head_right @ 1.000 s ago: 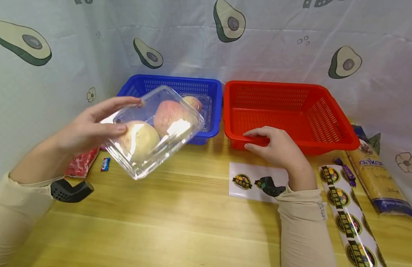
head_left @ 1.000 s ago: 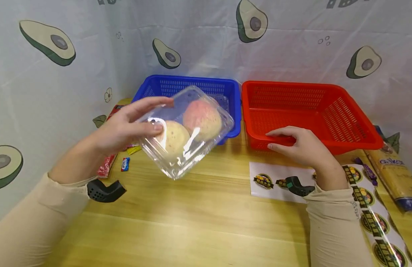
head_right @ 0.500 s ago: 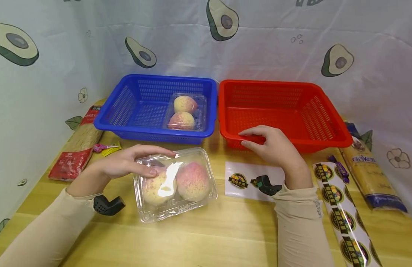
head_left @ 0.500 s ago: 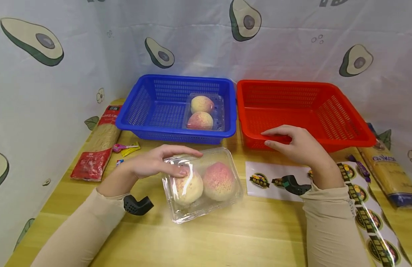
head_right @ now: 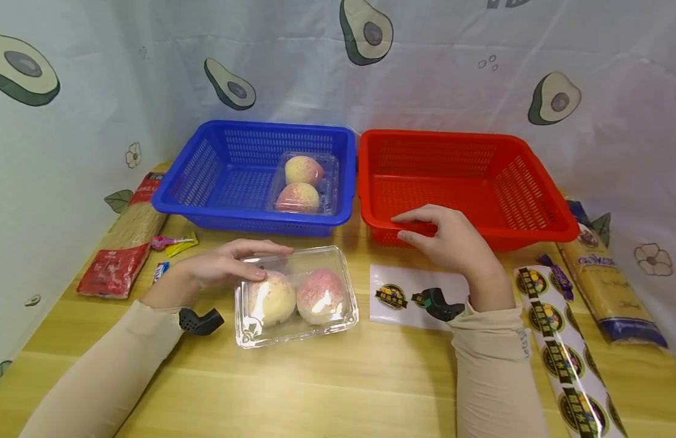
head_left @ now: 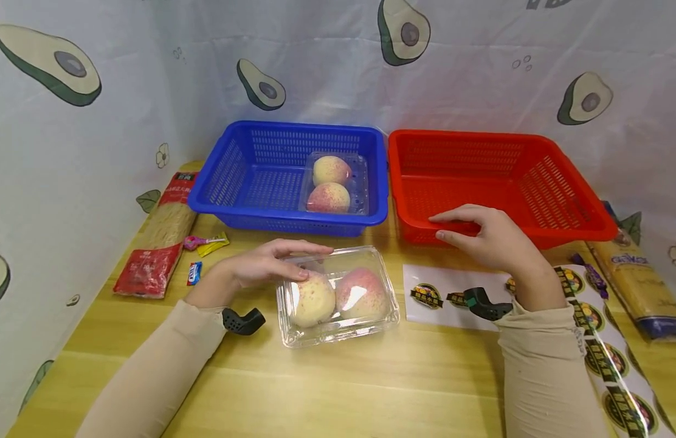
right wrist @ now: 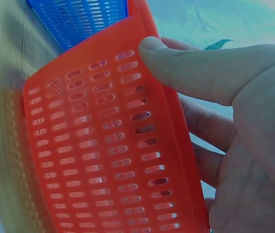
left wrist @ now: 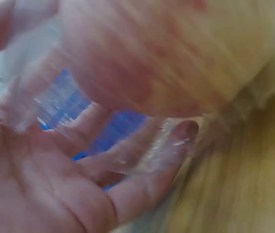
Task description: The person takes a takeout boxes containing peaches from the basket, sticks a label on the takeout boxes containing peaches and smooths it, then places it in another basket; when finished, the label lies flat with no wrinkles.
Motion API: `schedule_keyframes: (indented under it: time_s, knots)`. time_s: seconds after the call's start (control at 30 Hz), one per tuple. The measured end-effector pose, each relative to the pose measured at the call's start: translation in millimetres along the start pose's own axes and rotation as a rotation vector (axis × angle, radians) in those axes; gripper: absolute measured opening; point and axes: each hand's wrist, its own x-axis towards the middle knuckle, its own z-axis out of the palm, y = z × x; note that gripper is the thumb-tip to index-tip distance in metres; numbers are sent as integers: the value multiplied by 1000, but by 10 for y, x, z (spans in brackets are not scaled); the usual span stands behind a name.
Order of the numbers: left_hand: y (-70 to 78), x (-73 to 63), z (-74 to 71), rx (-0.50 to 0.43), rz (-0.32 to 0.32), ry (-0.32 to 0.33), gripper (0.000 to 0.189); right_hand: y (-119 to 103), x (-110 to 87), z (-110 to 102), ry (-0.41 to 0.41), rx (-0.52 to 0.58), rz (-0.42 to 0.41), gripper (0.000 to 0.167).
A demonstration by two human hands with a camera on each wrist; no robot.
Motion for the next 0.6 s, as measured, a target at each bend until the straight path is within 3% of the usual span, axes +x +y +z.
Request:
schedule_keyframes:
  time_s: [0.27, 0.5, 0.6]
  knots:
    - [-20, 66, 22, 156, 38, 201, 51, 3, 8, 3, -1, -1, 1, 33]
    - [-53, 94, 17, 200, 98, 225, 46, 7, 6, 9, -6, 4, 1, 33]
    - [-65, 109, 25, 245, 101, 268, 42, 15, -3, 9, -2, 1, 0, 33]
